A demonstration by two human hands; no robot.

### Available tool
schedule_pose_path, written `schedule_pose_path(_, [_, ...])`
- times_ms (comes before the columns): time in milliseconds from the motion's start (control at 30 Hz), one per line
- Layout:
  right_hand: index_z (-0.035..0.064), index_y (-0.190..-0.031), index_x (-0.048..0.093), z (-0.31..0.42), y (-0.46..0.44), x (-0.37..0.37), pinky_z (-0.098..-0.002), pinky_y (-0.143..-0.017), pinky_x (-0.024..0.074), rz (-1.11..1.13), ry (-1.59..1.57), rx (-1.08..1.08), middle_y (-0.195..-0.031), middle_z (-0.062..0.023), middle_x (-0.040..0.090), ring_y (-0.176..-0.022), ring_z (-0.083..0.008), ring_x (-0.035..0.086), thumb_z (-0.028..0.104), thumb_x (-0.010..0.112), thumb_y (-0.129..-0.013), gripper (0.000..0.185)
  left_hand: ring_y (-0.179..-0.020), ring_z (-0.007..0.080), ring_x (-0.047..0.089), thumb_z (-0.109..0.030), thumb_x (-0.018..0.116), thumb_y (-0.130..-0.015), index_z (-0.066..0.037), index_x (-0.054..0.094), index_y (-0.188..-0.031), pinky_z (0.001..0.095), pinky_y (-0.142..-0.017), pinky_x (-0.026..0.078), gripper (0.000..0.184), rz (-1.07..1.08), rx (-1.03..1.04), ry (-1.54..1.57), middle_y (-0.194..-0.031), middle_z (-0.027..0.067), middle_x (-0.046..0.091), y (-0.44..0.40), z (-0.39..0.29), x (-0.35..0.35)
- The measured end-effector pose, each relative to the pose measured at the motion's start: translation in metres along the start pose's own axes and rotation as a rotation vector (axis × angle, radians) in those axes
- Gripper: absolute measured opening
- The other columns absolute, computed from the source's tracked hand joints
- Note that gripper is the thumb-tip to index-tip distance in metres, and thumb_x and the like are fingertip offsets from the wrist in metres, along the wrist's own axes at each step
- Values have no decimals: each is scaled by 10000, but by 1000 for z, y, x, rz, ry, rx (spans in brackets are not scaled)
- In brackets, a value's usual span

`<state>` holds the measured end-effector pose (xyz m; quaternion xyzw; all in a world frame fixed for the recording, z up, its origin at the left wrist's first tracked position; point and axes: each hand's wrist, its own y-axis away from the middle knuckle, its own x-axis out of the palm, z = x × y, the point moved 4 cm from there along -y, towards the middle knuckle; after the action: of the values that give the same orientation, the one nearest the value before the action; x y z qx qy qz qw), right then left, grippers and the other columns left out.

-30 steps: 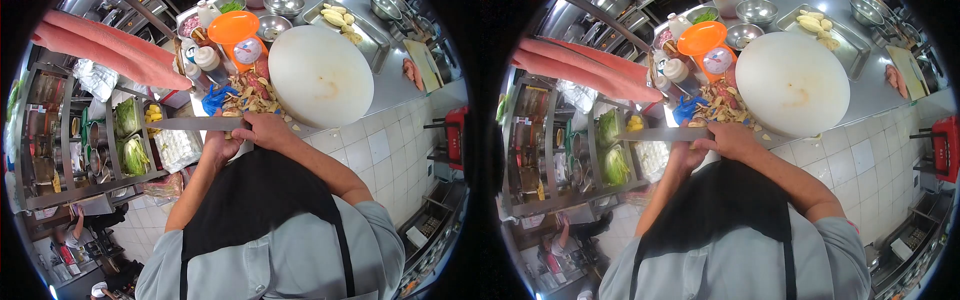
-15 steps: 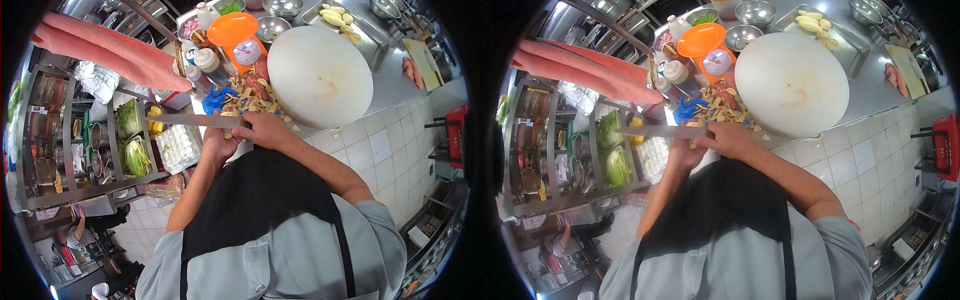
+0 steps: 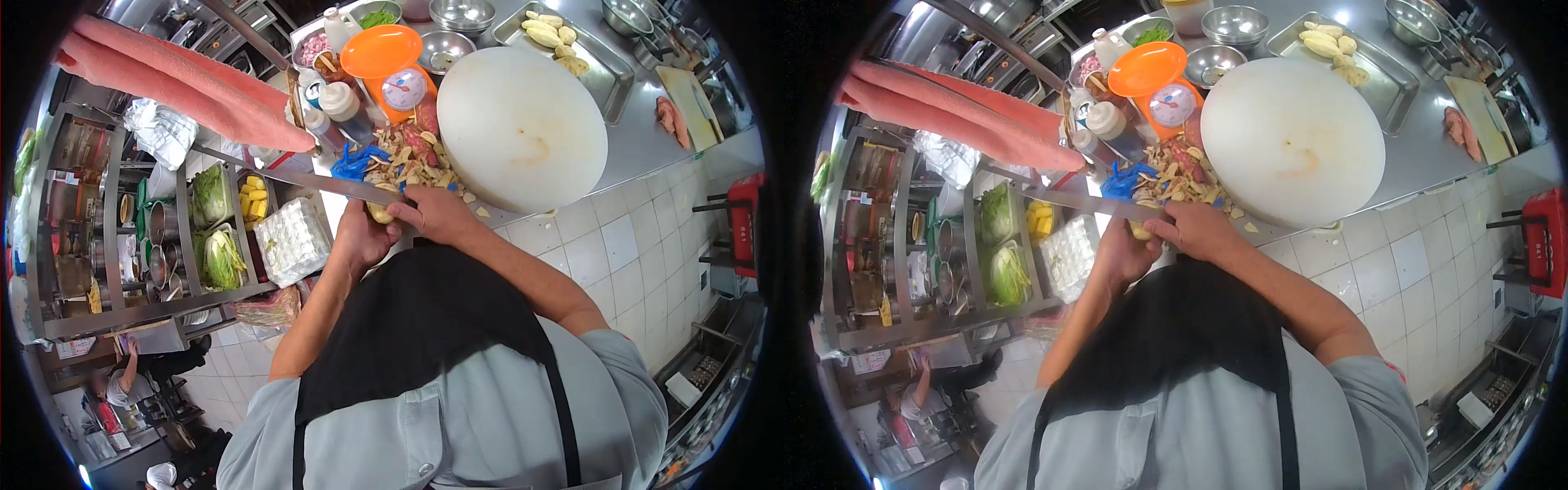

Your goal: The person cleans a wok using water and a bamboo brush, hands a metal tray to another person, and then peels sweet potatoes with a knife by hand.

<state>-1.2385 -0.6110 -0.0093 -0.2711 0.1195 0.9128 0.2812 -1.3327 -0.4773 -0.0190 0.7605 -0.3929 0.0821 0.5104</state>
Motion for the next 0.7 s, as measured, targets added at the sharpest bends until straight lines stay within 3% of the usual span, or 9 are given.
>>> schedule_pose_path(33, [32,-905,651,-1,1,1,-538,-778,522,8,-19,-5,-889,-237,707,-896,-445,693,669,545,-970,650,-851,153,645,-471,374,-1096,-128,573,-1253,233,-584,472,427,46,11,-37,-1118,40,665,9,0,8])
schedule_pose_path(133, [28,-904,645,-2,3,2,-540,-773,522,55,0,-33,-890,-238,707,-894,-446,693,674,549,-967,656,-884,155,651,-479,370,-1100,-118,577,-1248,302,-661,538,442,144,-106,119,-1109,43,667,-7,6,-13])
schedule_pose_path(167, [28,-910,644,1,6,2,-541,-772,523,55,19,-45,-888,-236,708,-891,-445,694,680,549,-964,661,-994,205,663,-494,370,-1100,-106,581,-1267,411,-824,576,472,481,-222,298,-1150,60,675,-35,7,-42])
schedule_pose_path(300, [34,-914,620,17,11,-5,-539,-725,509,26,78,-121,-849,-215,685,-845,-446,683,735,526,-943,708,-1173,321,629,-492,373,-1104,-84,572,-1310,452,-1037,518,498,344,-87,396,-1238,144,663,-32,10,-33])
schedule_pose_path(400, [39,-921,614,25,14,-9,-537,-705,503,6,97,-135,-834,-202,677,-828,-445,678,769,520,-924,737,-1205,319,609,-479,385,-1104,-78,567,-1310,458,-1078,492,486,213,-70,335,-1233,157,659,0,5,0])
schedule_pose_path(500, [36,-927,616,37,15,-14,-533,-707,504,12,115,-185,-834,-202,680,-832,-444,677,768,526,-923,737,-1075,290,658,-473,402,-1099,-89,575,-1258,414,-912,591,449,133,-19,308,-1171,124,661,-15,4,-12])
schedule_pose_path(600, [33,-933,612,9,6,1,-515,-694,508,4,93,-136,-824,-193,680,-797,-426,677,741,522,-948,714,-861,220,677,-469,420,-1092,-104,575,-1177,292,-607,588,406,434,-117,292,-1084,83,653,-10,4,-24])
schedule_pose_path(633, [32,-935,610,-1,-1,4,-508,-687,510,-7,84,-104,-820,-189,679,-779,-417,677,730,519,-959,704,-646,155,617,-446,427,-1084,-116,576,-1093,201,-402,417,363,-87,17,162,-968,59,647,3,4,-2])
schedule_pose_path(700, [18,-923,627,-8,-8,18,-519,-705,522,-13,-81,-33,-839,-201,699,-798,-424,693,687,514,-977,681,-604,152,595,-431,421,-1080,-116,586,-1081,206,-392,394,355,-41,-26,194,-914,68,646,2,2,-3])
